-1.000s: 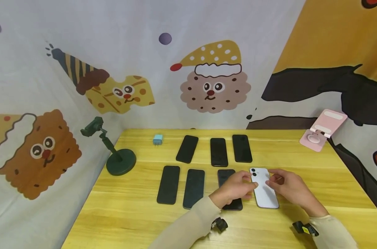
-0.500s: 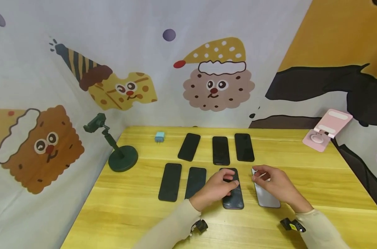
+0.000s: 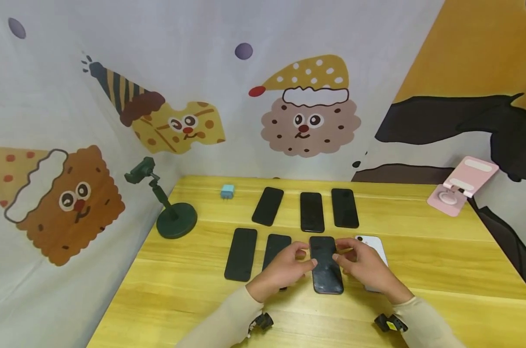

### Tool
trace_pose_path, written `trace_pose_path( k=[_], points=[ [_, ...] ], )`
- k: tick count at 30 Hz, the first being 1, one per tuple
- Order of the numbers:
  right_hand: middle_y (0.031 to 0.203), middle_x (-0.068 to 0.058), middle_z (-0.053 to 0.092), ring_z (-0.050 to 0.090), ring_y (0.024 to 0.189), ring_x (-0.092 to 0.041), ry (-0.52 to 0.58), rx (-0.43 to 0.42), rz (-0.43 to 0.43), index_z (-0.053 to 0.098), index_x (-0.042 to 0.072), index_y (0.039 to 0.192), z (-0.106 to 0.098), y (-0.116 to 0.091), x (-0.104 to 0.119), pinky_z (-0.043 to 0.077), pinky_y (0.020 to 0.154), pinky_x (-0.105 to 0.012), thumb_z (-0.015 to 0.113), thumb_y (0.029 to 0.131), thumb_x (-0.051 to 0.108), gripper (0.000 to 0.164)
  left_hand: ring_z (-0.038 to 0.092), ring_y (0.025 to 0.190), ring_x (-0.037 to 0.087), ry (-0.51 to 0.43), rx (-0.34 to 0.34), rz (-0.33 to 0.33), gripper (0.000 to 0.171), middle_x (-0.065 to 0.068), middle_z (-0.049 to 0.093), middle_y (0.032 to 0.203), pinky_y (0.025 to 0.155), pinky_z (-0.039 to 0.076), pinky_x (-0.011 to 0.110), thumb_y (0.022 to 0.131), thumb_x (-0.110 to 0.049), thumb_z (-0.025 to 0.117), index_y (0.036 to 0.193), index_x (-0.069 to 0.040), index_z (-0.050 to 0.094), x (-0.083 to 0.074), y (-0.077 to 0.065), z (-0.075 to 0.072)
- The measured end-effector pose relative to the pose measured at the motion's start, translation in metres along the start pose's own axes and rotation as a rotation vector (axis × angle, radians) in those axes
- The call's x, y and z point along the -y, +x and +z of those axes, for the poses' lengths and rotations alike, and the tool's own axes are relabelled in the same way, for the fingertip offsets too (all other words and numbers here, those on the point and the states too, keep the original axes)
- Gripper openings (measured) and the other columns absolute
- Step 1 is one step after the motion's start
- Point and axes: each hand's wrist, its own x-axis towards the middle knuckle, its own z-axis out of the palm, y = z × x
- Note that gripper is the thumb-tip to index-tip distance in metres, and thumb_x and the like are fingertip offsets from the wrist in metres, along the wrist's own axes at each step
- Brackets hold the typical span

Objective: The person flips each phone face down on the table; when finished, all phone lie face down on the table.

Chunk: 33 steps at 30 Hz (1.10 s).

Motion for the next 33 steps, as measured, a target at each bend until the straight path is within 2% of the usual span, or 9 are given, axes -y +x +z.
trace_pose_path(
  k=[2, 5, 10, 18, 25, 33],
  points=[
    [0.143, -0.025, 0.062, 0.073, 0.110, -0.027, 0.026, 0.010, 0.024, 0.055, -0.001, 0.148, 0.003, -0.001, -0.001, 0.063, 0.070, -0.026, 0.074, 0.101, 0.026, 0.058, 0.075, 0.102, 0.028, -0.046, 0.016, -0.007, 0.059, 0.020, 0.054, 0.154, 0.082, 0.061, 0.045, 0.104, -0.033, 0.070, 0.154, -0.011, 0.050, 0.002, 0.002, -0.001],
    [0.145, -0.026, 0.060, 0.072, 0.113, -0.029, 0.050, 0.007, 0.053, 0.052, -0.002, 0.150, 0.007, -0.001, -0.002, 0.064, 0.070, -0.028, 0.073, 0.102, 0.025, 0.059, 0.073, 0.113, 0.030, -0.116, 0.038, 0.002, 0.062, 0.022, 0.052, 0.155, 0.094, 0.062, 0.047, 0.104, -0.030, 0.070, 0.157, -0.008, 0.046, 0.004, 0.007, 0.000],
    [0.146, -0.025, 0.059, 0.070, 0.117, -0.030, 0.096, 0.018, 0.098, 0.050, -0.002, 0.151, 0.011, -0.005, -0.002, 0.065, 0.074, -0.029, 0.073, 0.102, 0.024, 0.060, 0.068, 0.123, 0.030, -0.175, 0.052, 0.009, 0.065, 0.025, 0.054, 0.152, 0.099, 0.060, 0.049, 0.105, -0.026, 0.069, 0.158, -0.002, 0.042, 0.007, 0.010, 0.003],
    [0.147, -0.028, 0.058, 0.069, 0.121, -0.033, 0.154, 0.020, 0.070, 0.050, -0.006, 0.150, 0.015, -0.009, 0.001, 0.065, 0.076, -0.029, 0.072, 0.102, 0.021, 0.060, 0.066, 0.126, 0.027, -0.256, 0.024, 0.008, 0.067, 0.019, 0.062, 0.142, 0.110, 0.053, 0.057, 0.104, -0.025, 0.069, 0.158, 0.000, 0.039, 0.007, 0.011, 0.004],
    [0.147, -0.027, 0.058, 0.068, 0.122, -0.034, 0.173, 0.009, 0.054, 0.050, -0.004, 0.151, 0.015, -0.006, 0.002, 0.065, 0.078, -0.030, 0.072, 0.102, 0.021, 0.059, 0.065, 0.129, 0.039, -0.307, -0.029, 0.012, 0.077, 0.025, 0.058, 0.143, 0.105, 0.055, 0.059, 0.105, -0.022, 0.067, 0.164, 0.001, 0.023, 0.003, 0.013, 0.005],
    [0.144, -0.026, 0.060, 0.068, 0.121, -0.034, 0.222, 0.008, 0.068, 0.052, -0.004, 0.149, 0.018, -0.005, 0.000, 0.065, 0.078, -0.032, 0.072, 0.102, 0.019, 0.056, 0.069, 0.119, 0.035, -0.320, -0.082, 0.026, 0.077, 0.025, 0.058, 0.141, 0.096, 0.061, 0.053, 0.105, -0.019, 0.065, 0.164, 0.005, 0.021, 0.003, 0.013, 0.009]
  ],
)
